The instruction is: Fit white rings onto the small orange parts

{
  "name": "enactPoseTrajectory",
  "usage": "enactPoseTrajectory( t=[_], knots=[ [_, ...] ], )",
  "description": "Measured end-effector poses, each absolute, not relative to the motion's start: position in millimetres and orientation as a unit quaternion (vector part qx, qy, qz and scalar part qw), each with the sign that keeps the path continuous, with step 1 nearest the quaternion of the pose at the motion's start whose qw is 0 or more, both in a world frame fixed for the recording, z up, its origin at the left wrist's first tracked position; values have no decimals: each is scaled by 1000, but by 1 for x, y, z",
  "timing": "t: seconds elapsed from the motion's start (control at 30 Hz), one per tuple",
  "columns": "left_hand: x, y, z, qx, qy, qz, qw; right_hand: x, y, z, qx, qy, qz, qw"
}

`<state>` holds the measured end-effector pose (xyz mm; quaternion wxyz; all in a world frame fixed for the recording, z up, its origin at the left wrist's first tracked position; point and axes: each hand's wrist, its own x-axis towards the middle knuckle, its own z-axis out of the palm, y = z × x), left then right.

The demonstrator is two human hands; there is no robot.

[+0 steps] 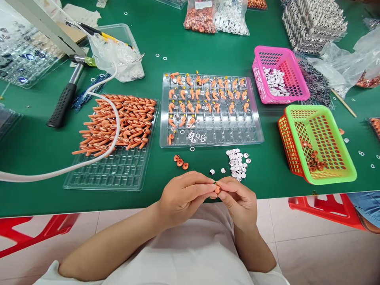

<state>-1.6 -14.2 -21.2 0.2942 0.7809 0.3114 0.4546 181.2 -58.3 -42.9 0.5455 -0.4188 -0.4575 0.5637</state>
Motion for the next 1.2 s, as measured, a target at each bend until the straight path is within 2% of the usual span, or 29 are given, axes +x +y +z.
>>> enactPoseTrajectory(
  t=[0.3,0.53,1.2],
  knots=[
    [-4,-14,-21,787,306,449,292,184,-58,-43,-424,-523,515,530],
    [-6,-15,-23,800,299,432,290,182,-56,-39,-422,-524,525,520],
    [-5,-22,-32,830,304,421,202,178,-57,-42,-461,-569,443,518]
  ],
)
